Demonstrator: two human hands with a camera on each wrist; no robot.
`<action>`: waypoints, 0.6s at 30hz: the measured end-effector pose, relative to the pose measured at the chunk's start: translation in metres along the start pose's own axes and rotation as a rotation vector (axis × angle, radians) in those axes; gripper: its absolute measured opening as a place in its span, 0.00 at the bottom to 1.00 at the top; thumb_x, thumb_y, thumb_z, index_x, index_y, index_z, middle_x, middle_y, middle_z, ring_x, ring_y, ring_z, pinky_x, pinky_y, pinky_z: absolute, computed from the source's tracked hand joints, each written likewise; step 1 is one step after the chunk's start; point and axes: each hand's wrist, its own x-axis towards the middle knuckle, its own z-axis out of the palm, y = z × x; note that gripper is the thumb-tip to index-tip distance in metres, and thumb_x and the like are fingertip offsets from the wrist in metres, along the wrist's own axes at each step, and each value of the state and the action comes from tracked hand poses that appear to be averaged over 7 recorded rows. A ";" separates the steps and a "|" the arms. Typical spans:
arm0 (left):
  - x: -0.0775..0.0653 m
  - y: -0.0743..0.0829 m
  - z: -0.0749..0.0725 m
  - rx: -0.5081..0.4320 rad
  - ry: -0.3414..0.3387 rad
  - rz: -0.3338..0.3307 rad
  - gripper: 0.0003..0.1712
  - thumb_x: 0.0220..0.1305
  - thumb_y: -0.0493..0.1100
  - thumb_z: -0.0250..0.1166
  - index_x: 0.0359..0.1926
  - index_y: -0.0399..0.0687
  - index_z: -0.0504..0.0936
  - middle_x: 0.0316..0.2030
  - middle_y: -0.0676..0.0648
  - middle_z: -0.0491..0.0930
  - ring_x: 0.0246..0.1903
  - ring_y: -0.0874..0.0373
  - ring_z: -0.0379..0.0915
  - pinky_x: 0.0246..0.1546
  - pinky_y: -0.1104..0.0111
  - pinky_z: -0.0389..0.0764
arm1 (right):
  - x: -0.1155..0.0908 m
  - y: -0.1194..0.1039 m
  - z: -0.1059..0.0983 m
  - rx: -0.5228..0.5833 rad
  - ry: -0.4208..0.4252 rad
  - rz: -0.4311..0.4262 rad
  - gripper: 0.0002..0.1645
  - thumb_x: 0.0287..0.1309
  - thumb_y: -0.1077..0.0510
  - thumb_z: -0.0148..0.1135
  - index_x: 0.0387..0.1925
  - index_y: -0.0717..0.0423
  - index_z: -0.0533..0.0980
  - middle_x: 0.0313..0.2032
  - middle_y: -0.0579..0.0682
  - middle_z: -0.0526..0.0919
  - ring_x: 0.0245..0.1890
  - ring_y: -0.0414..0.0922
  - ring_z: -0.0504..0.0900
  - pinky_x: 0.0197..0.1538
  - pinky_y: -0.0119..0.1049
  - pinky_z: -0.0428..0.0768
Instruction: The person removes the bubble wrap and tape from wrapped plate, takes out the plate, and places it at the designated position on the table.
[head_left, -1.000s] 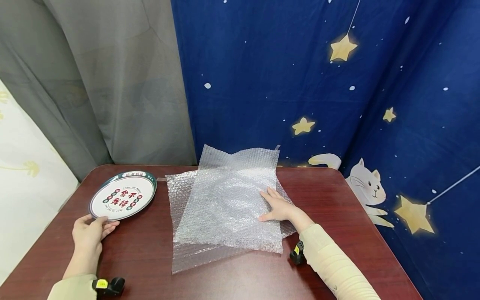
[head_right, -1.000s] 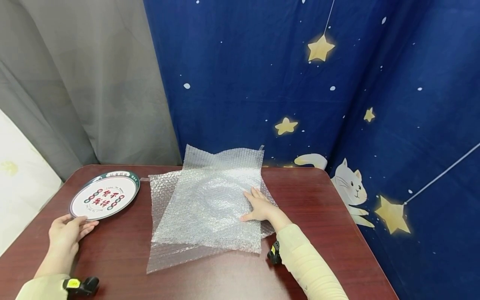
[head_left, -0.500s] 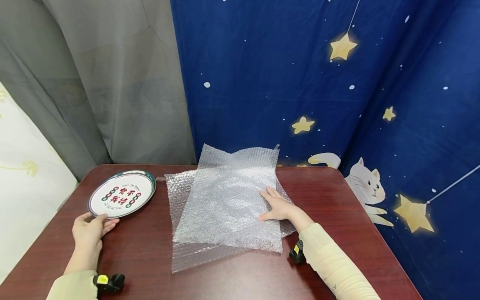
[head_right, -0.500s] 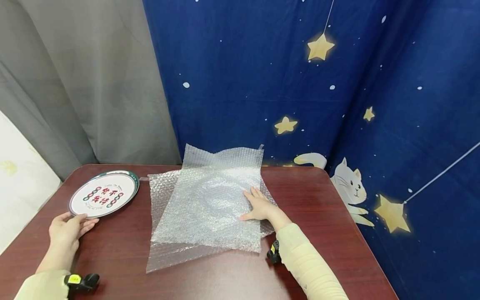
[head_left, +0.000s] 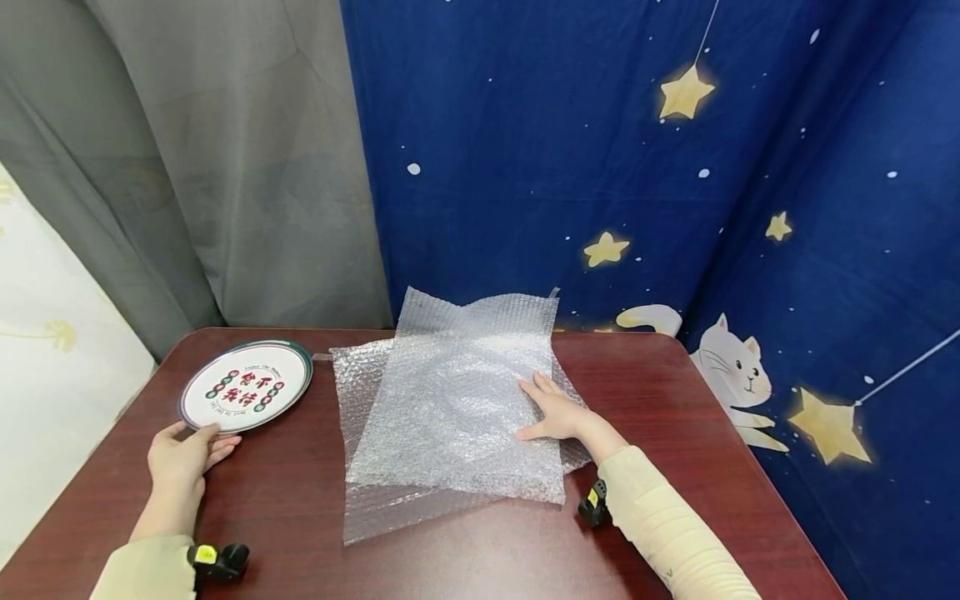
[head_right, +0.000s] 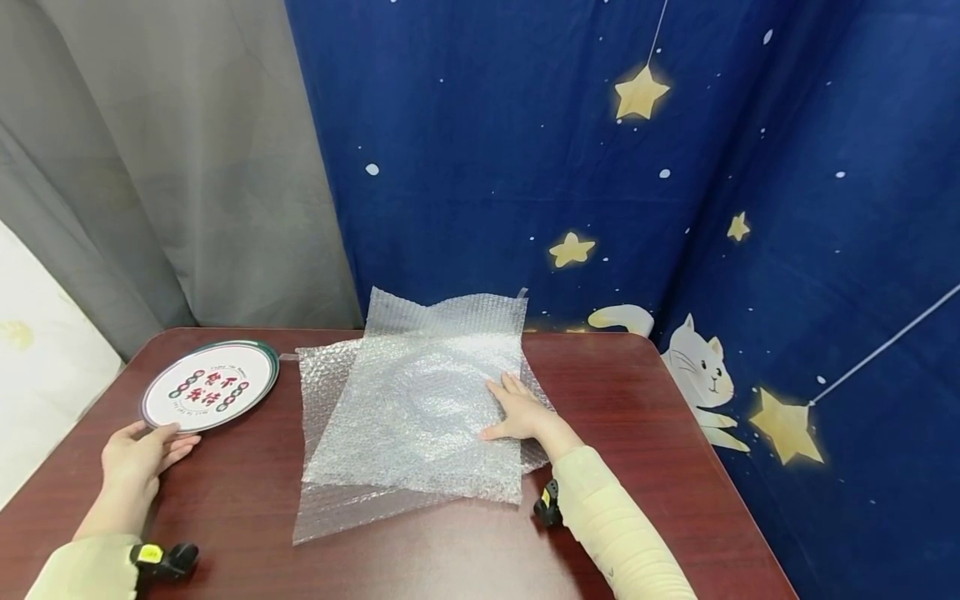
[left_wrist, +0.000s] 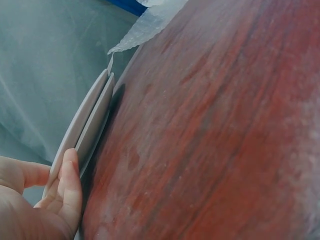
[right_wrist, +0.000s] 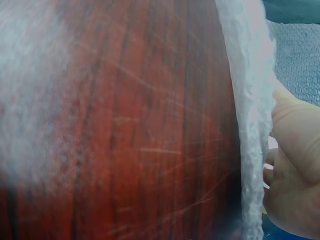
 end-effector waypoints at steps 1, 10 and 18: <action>0.000 0.000 0.000 0.008 -0.002 -0.001 0.45 0.68 0.32 0.54 0.74 0.37 0.34 0.16 0.50 0.79 0.17 0.56 0.81 0.21 0.66 0.82 | 0.000 0.000 0.000 0.001 0.002 -0.004 0.60 0.51 0.36 0.68 0.75 0.53 0.48 0.73 0.62 0.38 0.72 0.58 0.37 0.68 0.58 0.48; 0.002 0.001 -0.002 0.038 -0.031 -0.023 0.48 0.68 0.34 0.54 0.73 0.40 0.27 0.17 0.49 0.79 0.18 0.56 0.82 0.23 0.66 0.82 | 0.001 0.000 0.000 0.000 0.007 -0.007 0.60 0.51 0.36 0.68 0.75 0.54 0.49 0.73 0.63 0.39 0.72 0.58 0.37 0.68 0.58 0.48; 0.003 0.001 -0.005 0.065 -0.070 -0.021 0.46 0.70 0.35 0.53 0.73 0.36 0.30 0.18 0.49 0.80 0.20 0.56 0.82 0.25 0.66 0.83 | 0.001 0.000 0.001 -0.002 0.003 -0.009 0.60 0.51 0.36 0.68 0.75 0.53 0.49 0.73 0.62 0.39 0.72 0.58 0.37 0.68 0.58 0.48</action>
